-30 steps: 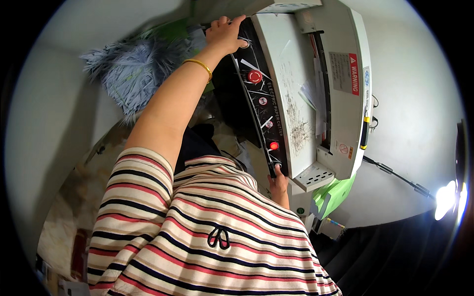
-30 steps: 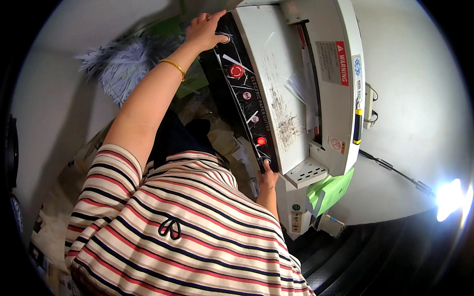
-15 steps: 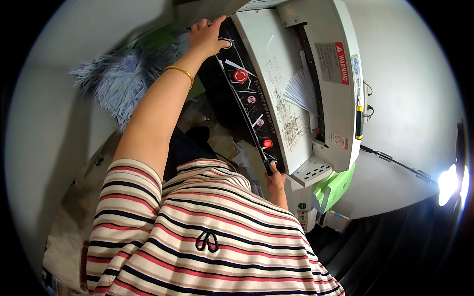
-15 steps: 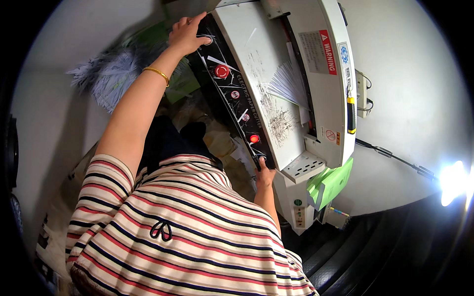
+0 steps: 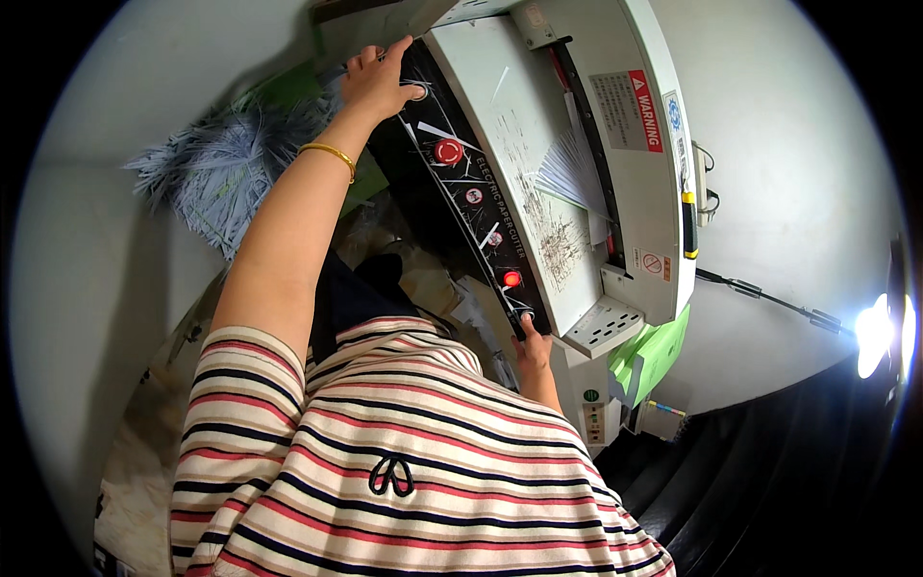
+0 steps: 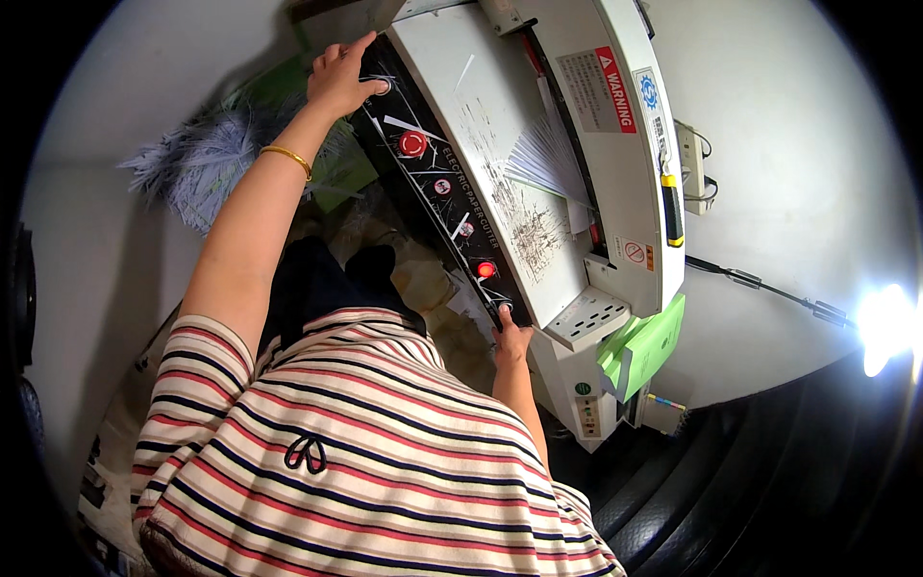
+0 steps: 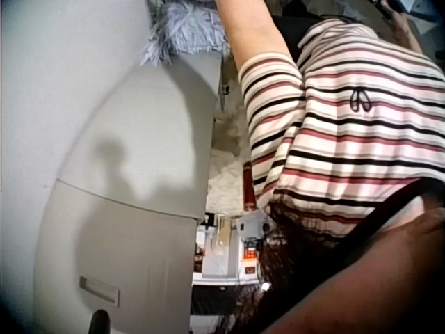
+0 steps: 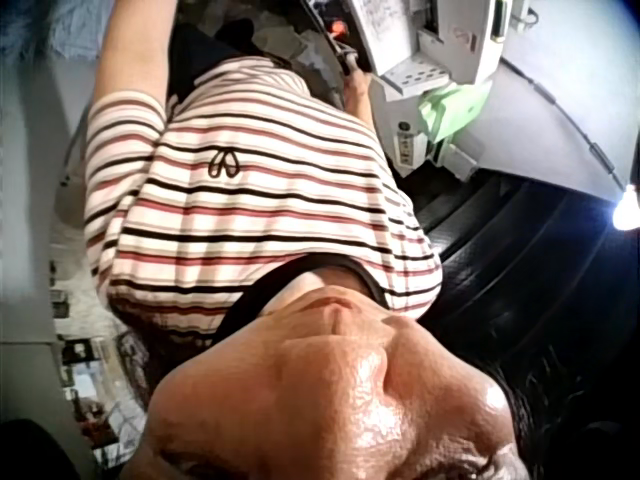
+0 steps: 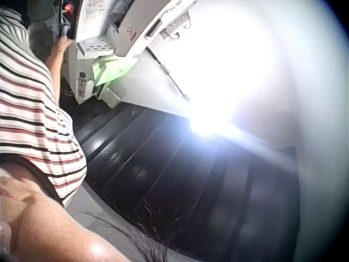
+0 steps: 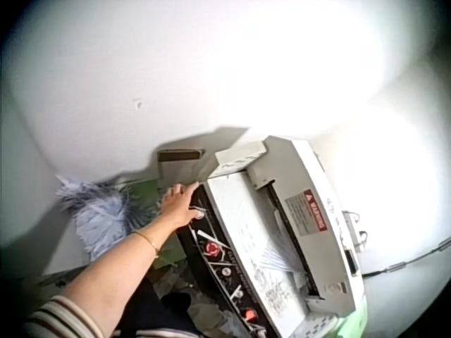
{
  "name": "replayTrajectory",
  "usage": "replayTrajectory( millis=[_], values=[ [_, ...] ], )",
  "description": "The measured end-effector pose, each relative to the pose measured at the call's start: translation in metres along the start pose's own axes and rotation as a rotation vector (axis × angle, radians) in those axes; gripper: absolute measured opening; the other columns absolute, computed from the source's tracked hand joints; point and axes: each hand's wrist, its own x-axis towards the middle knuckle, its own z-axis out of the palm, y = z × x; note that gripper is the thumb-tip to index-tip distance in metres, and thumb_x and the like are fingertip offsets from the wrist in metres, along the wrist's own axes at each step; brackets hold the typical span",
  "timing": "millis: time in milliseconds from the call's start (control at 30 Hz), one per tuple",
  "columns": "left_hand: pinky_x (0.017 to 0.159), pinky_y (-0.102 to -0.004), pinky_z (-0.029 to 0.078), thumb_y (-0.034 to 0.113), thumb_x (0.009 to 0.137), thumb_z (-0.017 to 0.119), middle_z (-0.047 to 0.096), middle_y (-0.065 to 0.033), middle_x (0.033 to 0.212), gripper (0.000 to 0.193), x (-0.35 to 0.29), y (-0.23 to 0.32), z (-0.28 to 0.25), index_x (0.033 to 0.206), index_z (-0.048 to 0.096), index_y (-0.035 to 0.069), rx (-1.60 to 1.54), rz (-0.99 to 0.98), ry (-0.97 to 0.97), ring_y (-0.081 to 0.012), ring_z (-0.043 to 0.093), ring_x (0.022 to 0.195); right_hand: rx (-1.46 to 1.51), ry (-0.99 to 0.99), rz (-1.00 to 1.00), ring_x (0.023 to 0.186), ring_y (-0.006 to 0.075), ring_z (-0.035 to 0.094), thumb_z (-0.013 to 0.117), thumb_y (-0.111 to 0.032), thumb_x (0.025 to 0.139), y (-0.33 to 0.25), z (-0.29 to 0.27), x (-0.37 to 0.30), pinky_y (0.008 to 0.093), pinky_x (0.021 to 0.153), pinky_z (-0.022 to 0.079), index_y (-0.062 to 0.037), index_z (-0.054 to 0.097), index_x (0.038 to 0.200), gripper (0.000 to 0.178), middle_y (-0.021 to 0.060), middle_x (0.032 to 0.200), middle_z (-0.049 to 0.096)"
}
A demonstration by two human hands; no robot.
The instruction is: The person loads green folders into an electric paper cutter, aligns them, and operates the machine to trim the edges. They repeatedly remove cut pieces, reposition the folders, and continue cutting until the desired size is achieved.
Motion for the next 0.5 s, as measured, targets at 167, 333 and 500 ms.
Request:
replayTrajectory(
  millis=[167,333,500],
  values=[
    [0.102,-0.0501,0.034,0.041,0.073,0.076,0.036,-0.0100,0.142,0.083,-0.0017,0.0027,-0.0029,0.143,0.032,0.037,0.015,-0.015,0.004,-0.0331,0.032,0.131,-0.005,-0.004,0.003,0.117,0.0251,0.051,0.072,-0.019,0.082,-0.0017,0.0012,-0.0020,0.0546,0.093,0.039,-0.0166,0.047,0.130,0.053,0.0031,0.125,0.055],
    [0.103,-0.0477,0.036,0.039,0.074,0.076,0.038,-0.0079,0.138,0.083,-0.0043,0.0063,-0.0056,0.144,0.031,0.036,0.056,-0.024,0.017,-0.0328,0.036,0.128,-0.021,0.006,0.006,0.117,0.0256,0.051,0.072,-0.019,0.082,-0.0060,0.0037,-0.0065,0.0550,0.093,0.040,-0.0152,0.048,0.129,0.053,0.0041,0.125,0.055],
    [0.103,-0.0474,0.037,0.039,0.074,0.076,0.038,-0.0080,0.139,0.083,-0.0034,0.0058,-0.0044,0.144,0.030,0.036,0.069,-0.026,0.018,-0.0326,0.036,0.128,-0.031,0.011,0.012,0.116,0.0251,0.051,0.071,-0.019,0.083,-0.0088,0.0049,-0.0089,0.0538,0.093,0.041,-0.0150,0.048,0.129,0.052,0.0041,0.124,0.055]
  ],
)
